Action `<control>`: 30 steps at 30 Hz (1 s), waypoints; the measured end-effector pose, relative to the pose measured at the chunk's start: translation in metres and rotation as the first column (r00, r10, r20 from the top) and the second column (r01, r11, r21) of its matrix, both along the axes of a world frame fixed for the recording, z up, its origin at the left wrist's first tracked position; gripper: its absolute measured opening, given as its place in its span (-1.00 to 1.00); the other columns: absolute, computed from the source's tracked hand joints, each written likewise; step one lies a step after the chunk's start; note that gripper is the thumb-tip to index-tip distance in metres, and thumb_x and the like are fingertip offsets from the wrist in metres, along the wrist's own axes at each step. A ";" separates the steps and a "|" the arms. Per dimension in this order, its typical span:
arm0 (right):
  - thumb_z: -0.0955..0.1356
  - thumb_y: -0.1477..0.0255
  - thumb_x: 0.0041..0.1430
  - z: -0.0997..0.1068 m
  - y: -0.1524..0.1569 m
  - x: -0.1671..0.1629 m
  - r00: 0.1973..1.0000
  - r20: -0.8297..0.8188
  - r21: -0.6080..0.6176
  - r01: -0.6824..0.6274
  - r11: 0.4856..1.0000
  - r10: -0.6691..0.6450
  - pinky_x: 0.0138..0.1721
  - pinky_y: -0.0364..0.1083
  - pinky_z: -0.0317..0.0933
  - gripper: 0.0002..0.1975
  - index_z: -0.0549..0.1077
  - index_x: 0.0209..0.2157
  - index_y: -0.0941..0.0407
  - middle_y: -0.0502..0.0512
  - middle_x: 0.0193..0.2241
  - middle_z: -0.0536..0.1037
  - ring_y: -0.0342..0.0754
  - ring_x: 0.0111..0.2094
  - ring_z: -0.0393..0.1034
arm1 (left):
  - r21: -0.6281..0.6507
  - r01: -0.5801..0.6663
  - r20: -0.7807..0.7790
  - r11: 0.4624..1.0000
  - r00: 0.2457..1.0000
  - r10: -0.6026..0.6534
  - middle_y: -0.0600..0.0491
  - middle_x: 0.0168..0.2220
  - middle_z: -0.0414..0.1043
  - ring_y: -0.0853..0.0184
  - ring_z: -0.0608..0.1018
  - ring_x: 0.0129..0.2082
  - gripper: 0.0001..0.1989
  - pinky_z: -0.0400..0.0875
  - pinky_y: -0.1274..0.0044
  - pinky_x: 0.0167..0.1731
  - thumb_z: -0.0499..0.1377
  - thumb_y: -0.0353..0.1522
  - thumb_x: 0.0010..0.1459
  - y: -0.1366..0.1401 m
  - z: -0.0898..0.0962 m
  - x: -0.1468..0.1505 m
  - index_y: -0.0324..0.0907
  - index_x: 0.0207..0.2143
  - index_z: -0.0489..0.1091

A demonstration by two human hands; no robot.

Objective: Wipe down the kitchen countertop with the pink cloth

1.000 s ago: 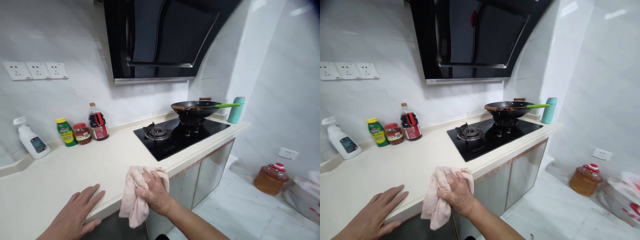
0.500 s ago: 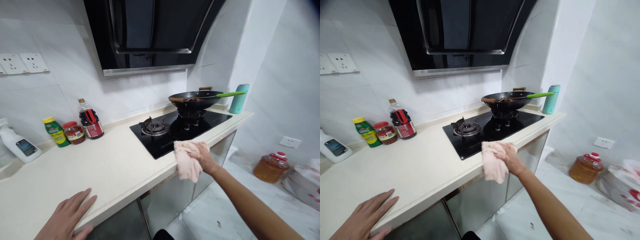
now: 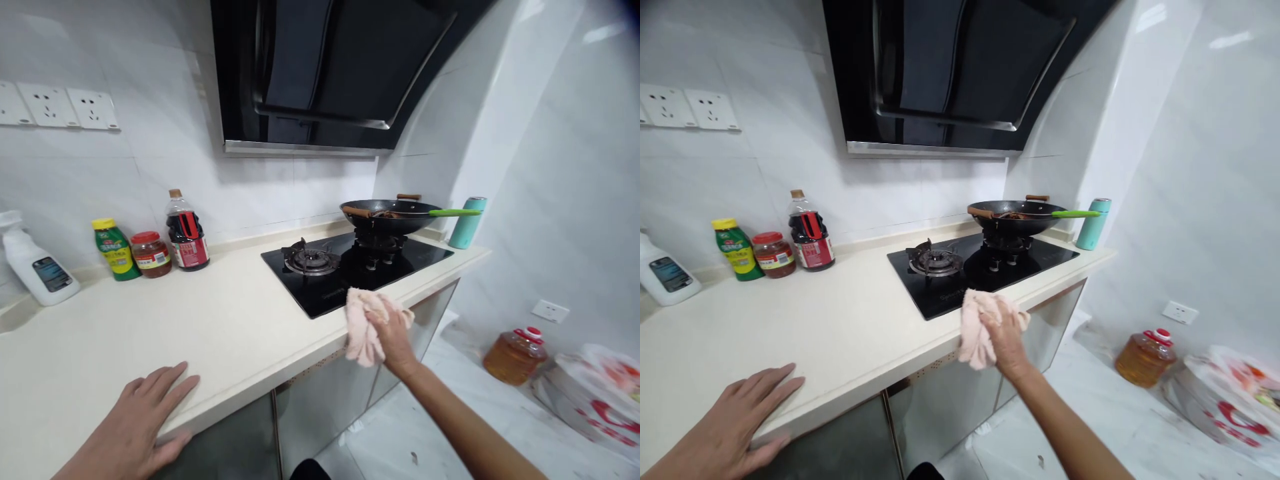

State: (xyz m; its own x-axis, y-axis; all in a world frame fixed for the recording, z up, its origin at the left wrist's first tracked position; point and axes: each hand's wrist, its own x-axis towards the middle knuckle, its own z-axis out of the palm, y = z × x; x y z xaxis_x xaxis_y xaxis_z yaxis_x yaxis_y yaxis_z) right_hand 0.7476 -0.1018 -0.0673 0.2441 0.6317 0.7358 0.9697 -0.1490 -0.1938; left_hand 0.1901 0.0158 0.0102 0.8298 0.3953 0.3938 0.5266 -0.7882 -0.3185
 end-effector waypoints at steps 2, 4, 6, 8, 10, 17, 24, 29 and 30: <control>0.28 0.47 0.28 -0.007 0.003 -0.045 0.997 0.058 0.047 -0.052 0.998 0.050 0.28 0.26 -0.07 -0.70 0.45 0.02 0.01 0.16 0.34 0.08 0.20 0.36 -0.12 | -0.002 -0.012 -0.012 1.000 1.000 0.012 -0.01 0.28 0.31 0.06 0.43 0.15 -0.37 0.31 0.30 0.04 0.15 -0.01 0.20 0.000 0.001 0.001 0.14 0.30 0.22; 0.29 0.51 0.28 -0.009 0.006 -0.085 0.990 0.094 0.090 -0.116 0.989 0.108 0.28 0.29 -0.09 -0.70 0.46 0.00 -0.01 0.18 0.32 0.12 0.21 0.35 -0.11 | -0.007 -0.023 -0.024 1.000 0.999 0.023 -0.02 0.28 0.32 0.07 0.43 0.15 -0.38 0.31 0.31 0.05 0.14 0.01 0.20 -0.002 0.002 0.001 0.14 0.29 0.24; 0.29 0.53 0.28 -0.006 0.007 -0.115 0.979 0.095 0.095 -0.188 0.978 0.179 0.29 0.28 -0.10 -0.69 0.46 0.00 -0.04 0.17 0.27 0.20 0.19 0.33 -0.06 | -0.016 -0.031 -0.031 0.999 0.999 0.030 -0.02 0.27 0.33 0.08 0.44 0.15 -0.39 0.31 0.33 0.05 0.14 0.01 0.21 -0.005 0.003 0.000 0.12 0.27 0.26; 0.29 0.53 0.26 0.003 0.003 -0.131 0.963 0.047 0.085 -0.268 0.960 0.265 0.28 0.25 -0.08 -0.68 0.46 -0.01 -0.06 0.15 0.23 0.25 0.18 0.30 0.00 | -0.020 -0.041 -0.027 0.999 0.999 0.041 -0.02 0.27 0.33 0.09 0.44 0.15 -0.40 0.30 0.34 0.06 0.14 0.00 0.21 -0.008 0.006 0.000 0.12 0.27 0.27; 0.29 0.52 0.23 0.014 -0.005 -0.133 0.930 -0.046 0.088 -0.361 0.928 0.366 0.24 0.23 -0.02 -0.69 0.48 -0.04 -0.07 0.13 0.18 0.32 0.18 0.24 0.11 | -0.020 -0.047 -0.025 0.999 0.999 0.047 -0.02 0.27 0.33 0.09 0.43 0.15 -0.41 0.30 0.34 0.07 0.13 -0.01 0.22 -0.012 0.009 0.001 0.11 0.28 0.26; 0.28 0.35 0.11 0.060 -0.018 -0.084 0.568 -0.563 0.370 -0.476 0.798 0.600 -0.01 0.02 0.23 -0.71 0.42 -0.10 0.01 0.08 -0.02 0.43 0.08 -0.07 0.35 | -0.074 -0.062 -0.011 0.995 0.998 0.062 -0.03 0.26 0.34 0.09 0.41 0.17 -0.44 0.30 0.32 0.09 0.16 -0.07 0.22 -0.025 0.018 0.007 0.06 0.25 0.30; 0.31 0.24 0.05 0.116 0.032 -0.026 0.898 -0.419 0.204 -0.055 0.977 0.138 0.15 0.11 0.11 -0.49 0.37 0.07 0.03 0.21 0.16 0.27 0.21 0.11 0.24 | -0.102 -0.072 0.001 0.992 0.997 0.073 -0.05 0.26 0.33 0.08 0.40 0.18 -0.41 0.31 0.28 0.09 0.23 -0.14 0.17 -0.029 0.018 0.007 0.03 0.24 0.28; 0.30 0.25 0.15 0.104 0.077 -0.026 0.923 -0.288 -0.316 0.159 0.935 -0.254 0.17 0.25 0.01 -0.47 0.38 0.14 0.12 0.38 0.25 0.16 0.37 0.21 0.13 | -0.115 -0.060 0.025 0.992 0.998 0.064 -0.04 0.28 0.30 0.07 0.39 0.18 -0.39 0.30 0.27 0.09 0.24 -0.17 0.15 -0.031 0.017 0.007 0.03 0.25 0.26; 0.28 0.21 0.19 0.099 0.085 -0.031 0.921 -0.271 -0.365 0.171 0.915 -0.280 0.18 0.27 -0.01 -0.45 0.35 0.17 0.15 0.41 0.25 0.16 0.38 0.22 0.12 | -0.119 -0.062 0.029 0.991 0.997 0.066 -0.04 0.28 0.30 0.07 0.39 0.17 -0.39 0.29 0.26 0.09 0.25 -0.17 0.14 -0.031 0.016 0.007 0.03 0.25 0.27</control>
